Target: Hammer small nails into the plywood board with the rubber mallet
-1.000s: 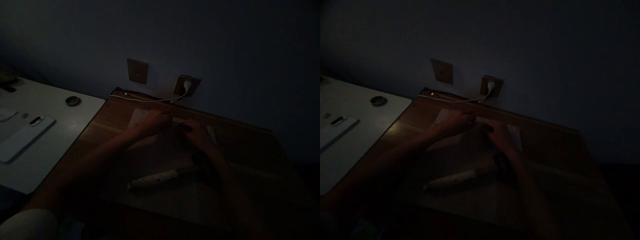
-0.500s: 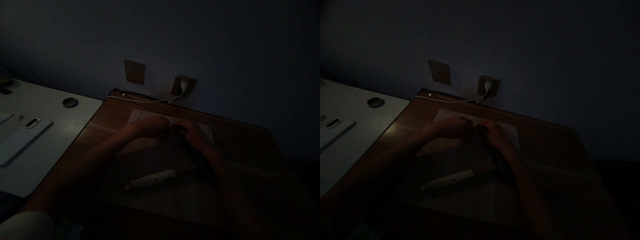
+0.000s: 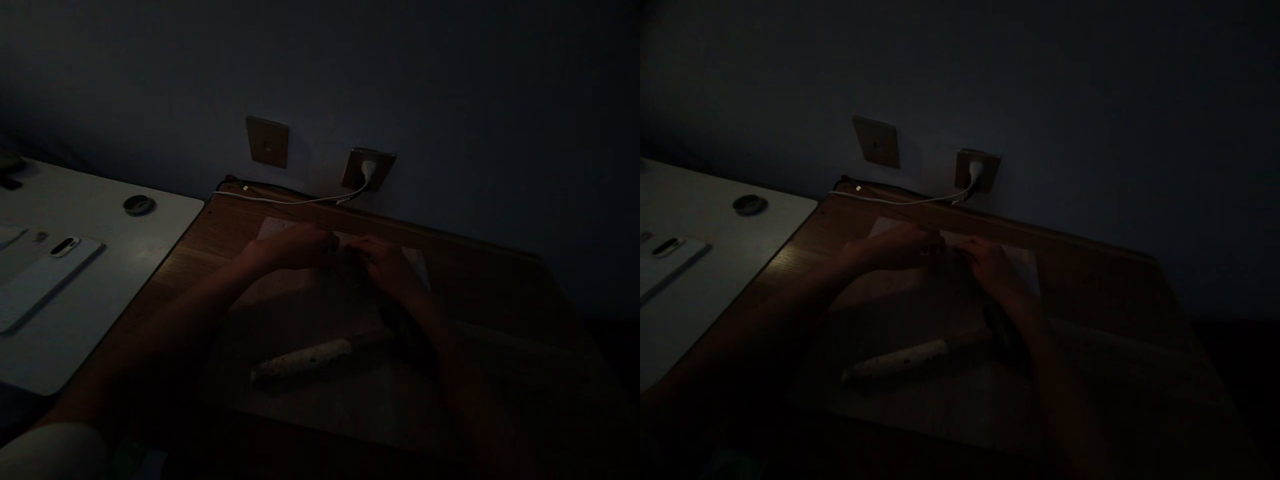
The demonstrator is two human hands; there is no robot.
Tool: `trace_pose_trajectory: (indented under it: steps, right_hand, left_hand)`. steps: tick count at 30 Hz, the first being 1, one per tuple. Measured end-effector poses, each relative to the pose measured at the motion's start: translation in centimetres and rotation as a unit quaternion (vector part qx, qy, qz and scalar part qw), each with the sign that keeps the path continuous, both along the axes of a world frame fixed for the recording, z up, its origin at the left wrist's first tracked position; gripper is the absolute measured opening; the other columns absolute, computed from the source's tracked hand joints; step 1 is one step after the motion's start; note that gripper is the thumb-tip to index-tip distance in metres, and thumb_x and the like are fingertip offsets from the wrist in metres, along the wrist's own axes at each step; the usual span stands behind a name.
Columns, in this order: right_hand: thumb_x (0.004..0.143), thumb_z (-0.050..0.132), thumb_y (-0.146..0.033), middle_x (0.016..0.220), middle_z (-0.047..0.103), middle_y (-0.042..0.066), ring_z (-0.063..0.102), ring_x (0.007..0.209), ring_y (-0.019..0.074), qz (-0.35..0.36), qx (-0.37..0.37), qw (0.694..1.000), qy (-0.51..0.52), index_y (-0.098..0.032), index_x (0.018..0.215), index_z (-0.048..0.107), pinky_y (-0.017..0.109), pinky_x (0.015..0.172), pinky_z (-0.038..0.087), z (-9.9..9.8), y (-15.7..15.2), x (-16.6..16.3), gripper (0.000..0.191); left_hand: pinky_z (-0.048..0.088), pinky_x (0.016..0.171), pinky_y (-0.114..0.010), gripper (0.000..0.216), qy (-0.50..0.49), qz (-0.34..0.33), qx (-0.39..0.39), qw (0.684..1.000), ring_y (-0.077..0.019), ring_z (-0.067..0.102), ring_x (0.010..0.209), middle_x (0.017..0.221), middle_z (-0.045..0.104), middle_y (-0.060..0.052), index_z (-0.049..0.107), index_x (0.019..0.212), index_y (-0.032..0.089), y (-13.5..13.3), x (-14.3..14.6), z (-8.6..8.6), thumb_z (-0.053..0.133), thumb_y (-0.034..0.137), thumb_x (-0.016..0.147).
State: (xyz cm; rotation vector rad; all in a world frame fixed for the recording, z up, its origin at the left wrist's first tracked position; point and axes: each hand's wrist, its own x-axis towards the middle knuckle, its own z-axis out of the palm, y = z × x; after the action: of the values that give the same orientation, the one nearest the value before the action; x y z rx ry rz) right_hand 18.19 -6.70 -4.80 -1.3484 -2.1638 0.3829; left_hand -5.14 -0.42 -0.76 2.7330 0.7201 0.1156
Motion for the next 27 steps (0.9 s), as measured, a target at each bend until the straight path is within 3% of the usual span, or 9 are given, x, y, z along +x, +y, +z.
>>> trace_pose_trajectory:
  steps: [5,13,19,23,27]
  right_hand:
    - [0.095,0.06,-0.014,0.11,0.08,0.01,0.076,0.104,0.0262,-0.003,0.0,1.0,-0.016,-0.023,0.109,0.082,0.042,0.094,0.058,1.2,-0.4,0.4,0.027]
    - [0.092,0.067,-0.018,0.103,0.084,0.005,0.079,0.094,0.026,0.021,-0.089,0.994,-0.064,-0.026,0.101,0.084,0.039,0.084,0.061,2.8,-1.1,1.4,0.021]
    - [0.097,0.063,-0.024,0.116,0.083,0.006,0.078,0.106,0.028,-0.012,-0.083,0.995,-0.057,-0.027,0.114,0.082,0.045,0.096,0.06,2.8,-1.4,1.6,0.026]
    - [0.098,0.061,-0.028,0.12,0.081,0.006,0.077,0.109,0.0288,-0.042,-0.086,0.994,-0.053,-0.029,0.117,0.08,0.047,0.096,0.061,3.3,-1.5,2.5,0.027]
    - [0.099,0.06,-0.033,0.115,0.082,0.007,0.078,0.102,0.0289,-0.047,-0.068,0.995,-0.058,-0.026,0.112,0.081,0.045,0.088,0.062,4.0,-1.5,3.2,0.026]
  left_hand:
    - [0.047,0.071,-0.027,0.018,0.002,0.019,-0.002,1.0,-0.0196,0.074,0.087,0.101,0.08,-0.008,0.078,0.104,0.017,0.3,-0.4,-0.1,0.061,0.018,0.096]
    - [0.047,0.071,-0.027,0.019,0.012,0.03,0.001,0.999,-0.0186,0.072,0.084,0.102,0.08,-0.008,0.077,0.107,0.018,0.3,-0.5,0.2,0.062,0.022,0.097]
    - [0.046,0.069,-0.029,0.016,-0.001,0.03,0.018,0.999,-0.0195,0.072,0.083,0.099,0.079,-0.007,0.077,0.103,0.019,0.6,-0.7,-0.2,0.062,0.023,0.097]
    - [0.045,0.069,-0.029,0.02,-0.006,0.053,0.046,0.997,-0.019,0.068,0.076,0.087,0.075,-0.006,0.075,0.092,0.018,0.2,-0.6,1.1,0.06,0.028,0.1]
    - [0.048,0.076,-0.03,0.019,-0.087,0.052,0.092,0.991,-0.0191,0.067,0.086,0.101,0.074,-0.009,0.072,0.102,0.016,-0.3,-1.1,3.2,0.053,0.018,0.099]
